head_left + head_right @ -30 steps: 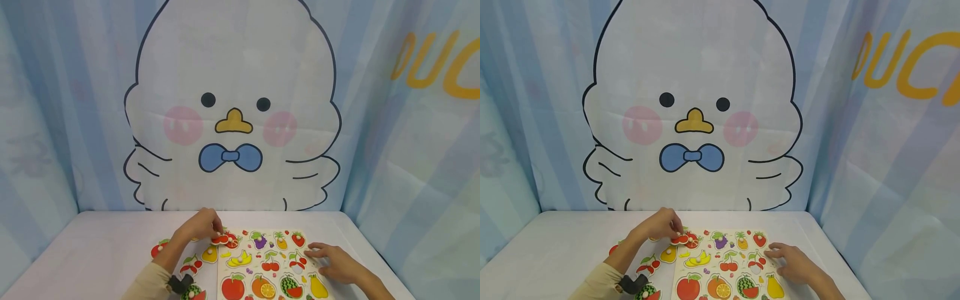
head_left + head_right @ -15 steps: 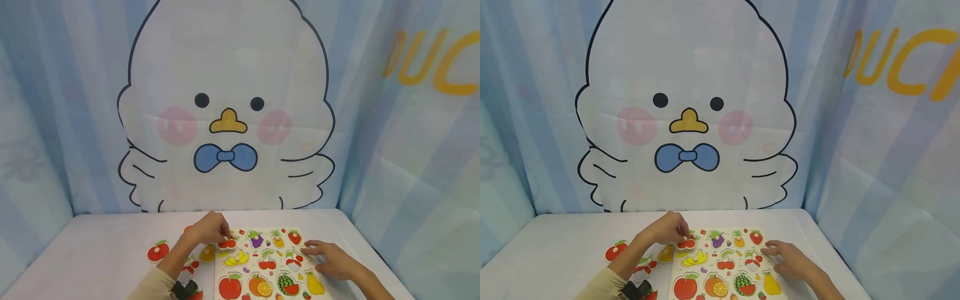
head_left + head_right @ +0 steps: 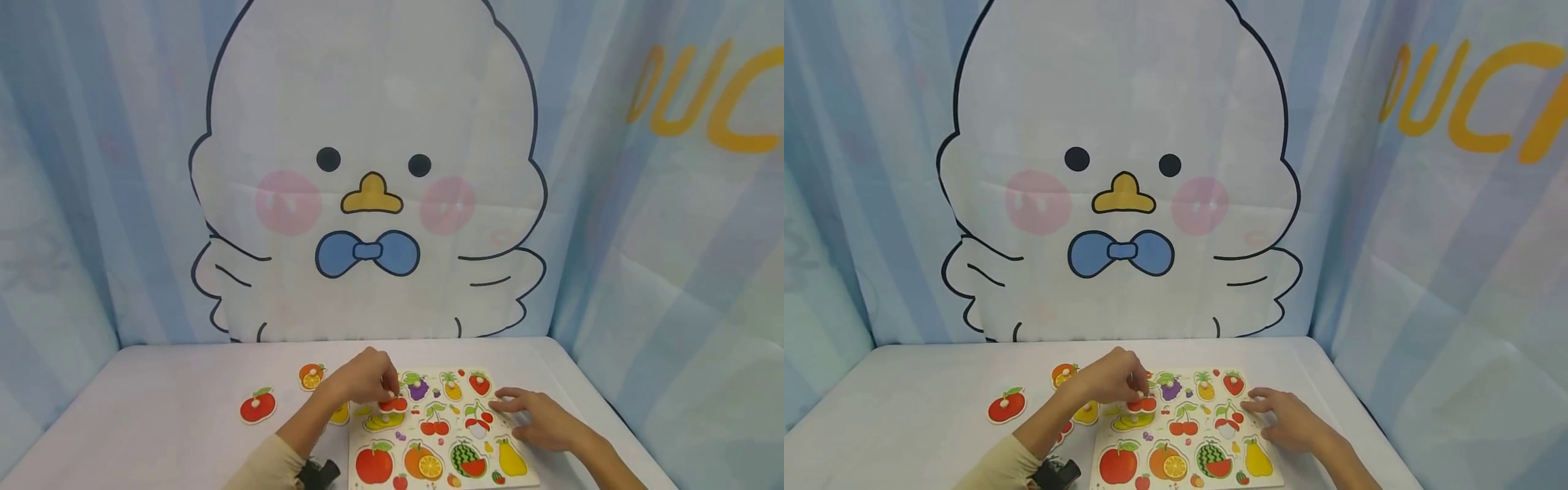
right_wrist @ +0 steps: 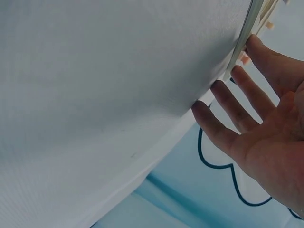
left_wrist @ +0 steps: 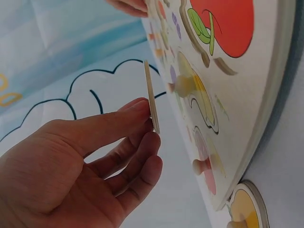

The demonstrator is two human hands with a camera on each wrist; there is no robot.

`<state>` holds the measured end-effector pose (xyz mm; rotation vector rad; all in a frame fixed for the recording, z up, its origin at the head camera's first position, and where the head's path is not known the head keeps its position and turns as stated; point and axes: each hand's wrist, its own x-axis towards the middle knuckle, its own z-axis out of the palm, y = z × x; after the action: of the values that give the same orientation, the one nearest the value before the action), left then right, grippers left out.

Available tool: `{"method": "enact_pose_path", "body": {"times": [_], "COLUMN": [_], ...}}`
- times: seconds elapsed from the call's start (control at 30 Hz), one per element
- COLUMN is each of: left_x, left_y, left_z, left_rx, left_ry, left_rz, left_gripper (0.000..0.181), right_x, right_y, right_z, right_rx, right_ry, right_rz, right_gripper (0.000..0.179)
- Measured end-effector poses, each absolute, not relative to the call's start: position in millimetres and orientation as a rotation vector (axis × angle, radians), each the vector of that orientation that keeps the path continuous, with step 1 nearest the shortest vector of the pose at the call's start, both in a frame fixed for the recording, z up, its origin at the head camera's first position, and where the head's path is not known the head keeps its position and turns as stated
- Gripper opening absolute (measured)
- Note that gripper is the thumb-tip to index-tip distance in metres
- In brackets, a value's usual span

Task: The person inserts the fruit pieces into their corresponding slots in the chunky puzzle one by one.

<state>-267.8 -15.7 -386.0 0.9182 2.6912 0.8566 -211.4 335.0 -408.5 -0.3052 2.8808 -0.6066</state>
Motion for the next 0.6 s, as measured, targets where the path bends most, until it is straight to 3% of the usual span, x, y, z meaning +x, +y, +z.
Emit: {"method": "enact_pose_path", "body": {"times": [0.6], "left_x": [-261.2], "left_y": [22.5], "left_z": [-393.1], "left_rx": [0.955], "left_ry": [2.706], "left_rz": [0.717], "left_gripper": [0.008], "right_x": [-211.6], "right_y": [335.1], "right_z": [-409.4], "right_rx": [-0.280], "right_ry": [2.888], "right_rz": [-0.609], "right_gripper": [0.050]}}
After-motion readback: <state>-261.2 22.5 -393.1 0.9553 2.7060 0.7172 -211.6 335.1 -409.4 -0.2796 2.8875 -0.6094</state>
